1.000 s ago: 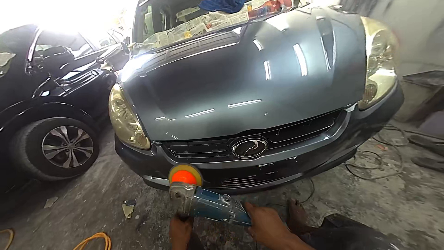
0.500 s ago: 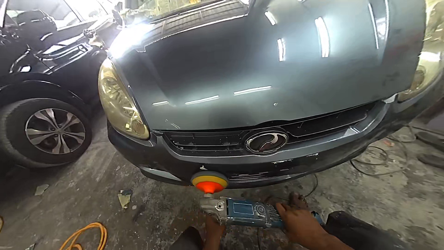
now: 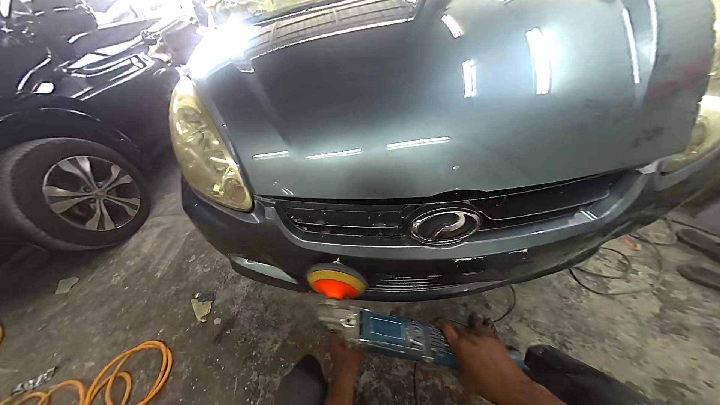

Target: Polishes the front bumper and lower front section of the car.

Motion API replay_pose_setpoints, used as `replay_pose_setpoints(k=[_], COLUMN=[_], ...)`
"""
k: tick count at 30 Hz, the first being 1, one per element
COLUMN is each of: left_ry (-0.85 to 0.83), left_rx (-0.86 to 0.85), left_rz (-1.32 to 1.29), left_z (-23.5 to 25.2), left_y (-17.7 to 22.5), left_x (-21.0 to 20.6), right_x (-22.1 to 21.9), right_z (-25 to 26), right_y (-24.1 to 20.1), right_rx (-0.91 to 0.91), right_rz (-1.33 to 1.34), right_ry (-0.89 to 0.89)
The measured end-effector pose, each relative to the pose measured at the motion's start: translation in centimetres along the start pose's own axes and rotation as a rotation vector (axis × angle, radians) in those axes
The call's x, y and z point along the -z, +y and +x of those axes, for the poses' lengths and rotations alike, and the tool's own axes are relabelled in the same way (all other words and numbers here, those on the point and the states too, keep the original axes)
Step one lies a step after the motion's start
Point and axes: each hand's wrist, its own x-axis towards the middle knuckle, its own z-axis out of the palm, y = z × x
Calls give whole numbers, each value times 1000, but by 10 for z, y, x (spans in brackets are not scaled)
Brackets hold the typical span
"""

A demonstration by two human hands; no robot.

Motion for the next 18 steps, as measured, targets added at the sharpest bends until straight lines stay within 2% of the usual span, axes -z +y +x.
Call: replay_pose_setpoints(k=[3, 5, 7, 12, 14, 16, 18], left_ry=[-129, -119, -26, 363, 436, 482, 436], left_rx=[27, 46, 56, 31, 47, 66, 66], left_rz=[33, 18, -54, -422, -536, -485, -338], left_z=[-9, -8, 4, 57, 73, 81, 73], left_y=[3, -4, -9, -25, -21, -16, -10], left_x=[-19, -19, -10, 29, 43, 53, 57], right_x=[-9, -10, 1, 50, 64, 72, 71], right_z=[-8, -3, 13, 49, 61, 67, 62], right_y=[31, 27, 3, -95, -119, -129, -121], right_rx=[-33, -33, -11, 92, 118, 132, 111], right_rz=[-22, -64, -73, -25, -43, -67, -69], right_ry=[-23, -42, -29, -72, -64, -68, -71])
